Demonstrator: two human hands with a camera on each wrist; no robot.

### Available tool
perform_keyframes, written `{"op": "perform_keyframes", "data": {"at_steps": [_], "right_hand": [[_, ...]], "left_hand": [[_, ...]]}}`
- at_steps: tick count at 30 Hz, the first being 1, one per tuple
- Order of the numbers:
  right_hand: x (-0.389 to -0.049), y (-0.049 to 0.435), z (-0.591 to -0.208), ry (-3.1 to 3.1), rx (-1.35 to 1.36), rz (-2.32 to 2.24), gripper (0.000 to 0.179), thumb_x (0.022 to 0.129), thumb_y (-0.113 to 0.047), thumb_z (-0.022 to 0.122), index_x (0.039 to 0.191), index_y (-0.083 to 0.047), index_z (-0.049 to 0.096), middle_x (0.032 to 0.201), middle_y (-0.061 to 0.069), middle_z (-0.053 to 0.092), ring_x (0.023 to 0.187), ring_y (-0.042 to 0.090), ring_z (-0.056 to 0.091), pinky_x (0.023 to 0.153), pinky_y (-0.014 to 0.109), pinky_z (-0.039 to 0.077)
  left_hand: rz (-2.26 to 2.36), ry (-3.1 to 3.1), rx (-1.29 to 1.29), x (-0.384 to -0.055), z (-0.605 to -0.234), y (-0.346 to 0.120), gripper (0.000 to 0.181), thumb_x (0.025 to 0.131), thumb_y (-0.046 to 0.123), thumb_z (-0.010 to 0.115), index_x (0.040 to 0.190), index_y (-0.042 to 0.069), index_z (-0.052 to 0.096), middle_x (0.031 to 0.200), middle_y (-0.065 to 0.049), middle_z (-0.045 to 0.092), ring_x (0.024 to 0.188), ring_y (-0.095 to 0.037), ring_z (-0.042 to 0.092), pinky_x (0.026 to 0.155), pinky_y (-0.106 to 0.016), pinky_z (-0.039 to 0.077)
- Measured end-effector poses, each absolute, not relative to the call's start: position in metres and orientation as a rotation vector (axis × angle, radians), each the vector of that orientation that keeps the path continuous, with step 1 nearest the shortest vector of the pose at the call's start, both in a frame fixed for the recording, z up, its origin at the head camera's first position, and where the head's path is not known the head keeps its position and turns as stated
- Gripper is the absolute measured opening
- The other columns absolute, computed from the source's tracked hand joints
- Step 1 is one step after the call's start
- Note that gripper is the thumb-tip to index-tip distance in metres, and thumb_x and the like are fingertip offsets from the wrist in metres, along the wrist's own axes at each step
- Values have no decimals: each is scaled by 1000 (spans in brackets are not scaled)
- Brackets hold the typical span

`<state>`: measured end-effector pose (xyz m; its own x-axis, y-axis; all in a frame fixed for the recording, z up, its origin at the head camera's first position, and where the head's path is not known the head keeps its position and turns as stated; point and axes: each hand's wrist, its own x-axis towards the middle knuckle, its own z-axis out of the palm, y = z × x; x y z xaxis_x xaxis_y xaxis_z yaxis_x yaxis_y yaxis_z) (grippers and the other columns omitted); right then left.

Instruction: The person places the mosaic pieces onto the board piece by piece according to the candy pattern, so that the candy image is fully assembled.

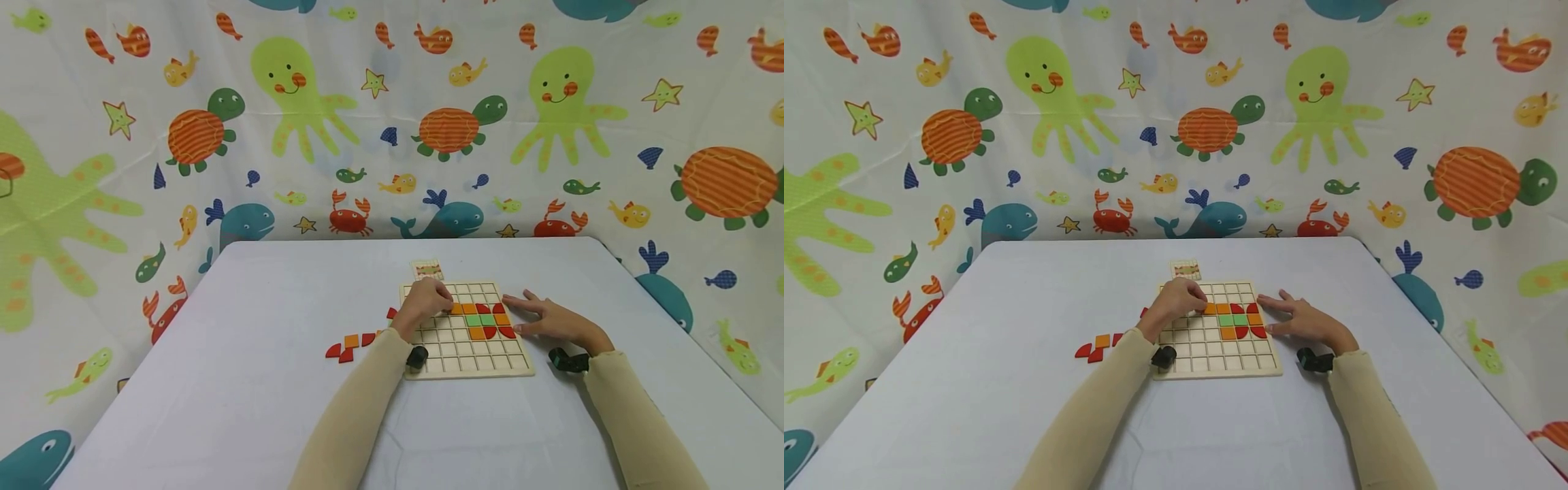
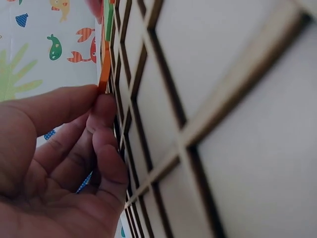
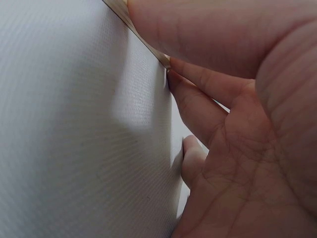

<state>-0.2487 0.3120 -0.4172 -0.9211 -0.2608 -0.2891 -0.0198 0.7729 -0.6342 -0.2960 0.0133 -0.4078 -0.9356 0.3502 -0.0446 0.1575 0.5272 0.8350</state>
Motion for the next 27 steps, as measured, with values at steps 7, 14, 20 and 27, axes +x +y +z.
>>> {"op": "perform_keyframes", "data": {"at_steps": [7, 14, 20, 27], "right_hand": [[-247, 312, -415, 2623, -211, -904, 95, 90, -52, 79, 167, -15, 36, 172, 36, 2, 150, 70, 2, 108, 88, 15], [-248, 311, -414, 2621, -215, -904, 92, 92, -46, 78, 167, -14, 36, 172, 36, 2, 150, 69, 2, 108, 88, 15], [-250, 314, -417, 2603, -225, -938, 93, 90, -52, 79, 167, -20, 37, 172, 34, 0, 151, 69, 0, 108, 88, 11], [-249, 313, -419, 2605, -204, -920, 95, 88, -57, 78, 167, -22, 38, 172, 34, 2, 150, 70, -1, 107, 89, 12]], "left_hand": [[1329, 2589, 443, -296, -407, 17, 4, 97, 5, 77, 94, 2, 78, 90, -5, 69, 79, -19, 58, 70, -31, 51], [1222, 2658, 473, -298, -407, 21, 6, 96, 8, 78, 95, 2, 77, 90, -5, 70, 78, -17, 58, 71, -30, 52], [1211, 2662, 437, -298, -408, 23, 8, 96, 10, 80, 99, 3, 76, 93, -4, 69, 80, -17, 59, 74, -30, 54], [1295, 2590, 478, -294, -406, 14, 12, 101, 15, 73, 103, 4, 77, 95, -4, 71, 83, -19, 60, 73, -32, 51]]}}
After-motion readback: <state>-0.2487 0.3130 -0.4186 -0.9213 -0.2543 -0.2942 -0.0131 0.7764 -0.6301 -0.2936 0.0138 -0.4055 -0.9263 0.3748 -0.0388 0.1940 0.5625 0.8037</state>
